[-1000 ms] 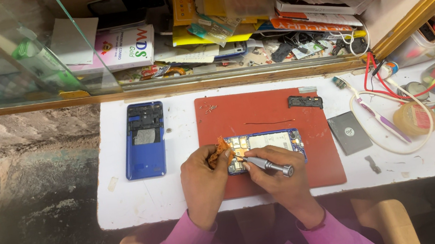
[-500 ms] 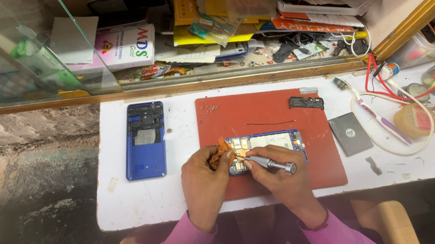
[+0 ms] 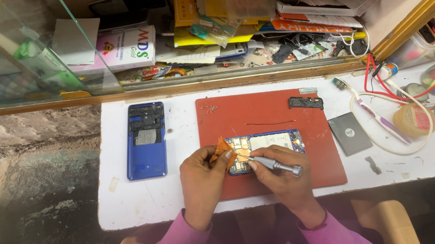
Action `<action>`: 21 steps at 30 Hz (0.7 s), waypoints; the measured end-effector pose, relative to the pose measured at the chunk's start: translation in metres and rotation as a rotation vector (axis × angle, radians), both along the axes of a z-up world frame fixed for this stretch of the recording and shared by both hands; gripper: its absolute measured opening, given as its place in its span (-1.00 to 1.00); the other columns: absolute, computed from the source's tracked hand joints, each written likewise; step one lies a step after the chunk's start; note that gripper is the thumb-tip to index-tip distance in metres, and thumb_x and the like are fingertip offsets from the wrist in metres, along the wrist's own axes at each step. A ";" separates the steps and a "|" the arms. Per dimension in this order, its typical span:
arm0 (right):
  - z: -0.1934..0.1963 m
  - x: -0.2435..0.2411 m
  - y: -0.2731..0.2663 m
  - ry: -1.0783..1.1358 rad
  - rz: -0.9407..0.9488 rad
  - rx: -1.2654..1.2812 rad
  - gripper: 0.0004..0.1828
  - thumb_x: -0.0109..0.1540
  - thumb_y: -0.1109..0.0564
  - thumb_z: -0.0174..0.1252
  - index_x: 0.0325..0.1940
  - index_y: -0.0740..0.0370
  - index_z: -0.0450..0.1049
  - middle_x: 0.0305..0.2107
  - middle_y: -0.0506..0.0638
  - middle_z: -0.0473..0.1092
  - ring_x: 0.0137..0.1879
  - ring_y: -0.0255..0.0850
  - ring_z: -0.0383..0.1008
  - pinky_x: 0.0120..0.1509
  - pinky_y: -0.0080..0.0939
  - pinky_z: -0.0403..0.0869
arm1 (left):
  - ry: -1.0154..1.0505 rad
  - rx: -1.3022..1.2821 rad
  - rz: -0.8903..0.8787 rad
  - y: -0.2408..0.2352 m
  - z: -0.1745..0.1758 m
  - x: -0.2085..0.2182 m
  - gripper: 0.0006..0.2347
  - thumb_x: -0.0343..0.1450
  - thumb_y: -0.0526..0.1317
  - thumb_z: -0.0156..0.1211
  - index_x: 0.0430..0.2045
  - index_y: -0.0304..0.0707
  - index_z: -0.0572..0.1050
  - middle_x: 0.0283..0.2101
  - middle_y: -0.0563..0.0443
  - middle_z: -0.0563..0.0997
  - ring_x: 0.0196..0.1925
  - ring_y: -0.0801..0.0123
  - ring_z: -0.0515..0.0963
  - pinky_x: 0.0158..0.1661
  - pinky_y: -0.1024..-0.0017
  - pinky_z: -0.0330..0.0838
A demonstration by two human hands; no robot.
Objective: The person cleans a disassembled smartphone motherboard with a cloth and a precision tool, then uses a toothbrush to clean a small black component. They connect a ribbon cable to the motherboard and continue adjusting internal components.
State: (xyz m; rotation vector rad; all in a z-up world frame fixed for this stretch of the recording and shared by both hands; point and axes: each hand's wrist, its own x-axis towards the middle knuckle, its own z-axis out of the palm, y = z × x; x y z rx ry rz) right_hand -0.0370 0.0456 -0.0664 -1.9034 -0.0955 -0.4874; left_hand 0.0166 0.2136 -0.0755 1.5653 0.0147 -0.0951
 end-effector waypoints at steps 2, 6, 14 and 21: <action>0.003 0.001 0.003 0.029 0.006 -0.011 -0.81 0.16 0.29 0.34 -0.14 0.38 0.63 -0.40 0.01 0.57 -0.33 -0.38 0.54 -0.28 -0.43 0.47 | 0.002 0.110 0.018 -0.001 0.006 -0.002 -0.83 0.35 -0.28 0.35 -0.36 -0.50 0.65 -0.55 -0.03 0.67 -0.55 0.57 0.51 -0.53 0.55 0.39; 0.005 0.004 0.007 0.031 0.021 0.012 -0.79 0.14 0.30 0.33 -0.14 0.38 0.63 -0.39 0.01 0.57 -0.34 -0.39 0.54 -0.30 -0.43 0.48 | -0.029 0.235 0.040 -0.001 0.015 -0.004 -0.83 0.34 -0.24 0.35 -0.39 -0.43 0.68 -0.60 -0.06 0.66 -0.61 0.49 0.51 -0.54 0.47 0.38; 0.005 0.005 0.008 0.051 -0.004 -0.067 -0.80 0.13 0.29 0.35 -0.16 0.36 0.64 -0.44 -0.01 0.56 -0.40 -0.39 0.53 -0.35 -0.42 0.46 | -0.046 0.279 0.059 -0.002 0.017 -0.005 -0.84 0.34 -0.23 0.34 -0.40 -0.40 0.68 -0.59 -0.07 0.67 -0.61 0.44 0.56 -0.52 0.44 0.42; 0.005 0.006 0.006 0.079 0.019 -0.031 -0.80 0.14 0.30 0.35 -0.14 0.37 0.63 -0.44 -0.03 0.55 -0.38 -0.41 0.52 -0.35 -0.44 0.45 | -0.051 0.282 0.063 -0.002 0.018 -0.005 -0.84 0.33 -0.23 0.35 -0.39 -0.39 0.68 -0.57 -0.08 0.68 -0.61 0.40 0.57 -0.52 0.41 0.42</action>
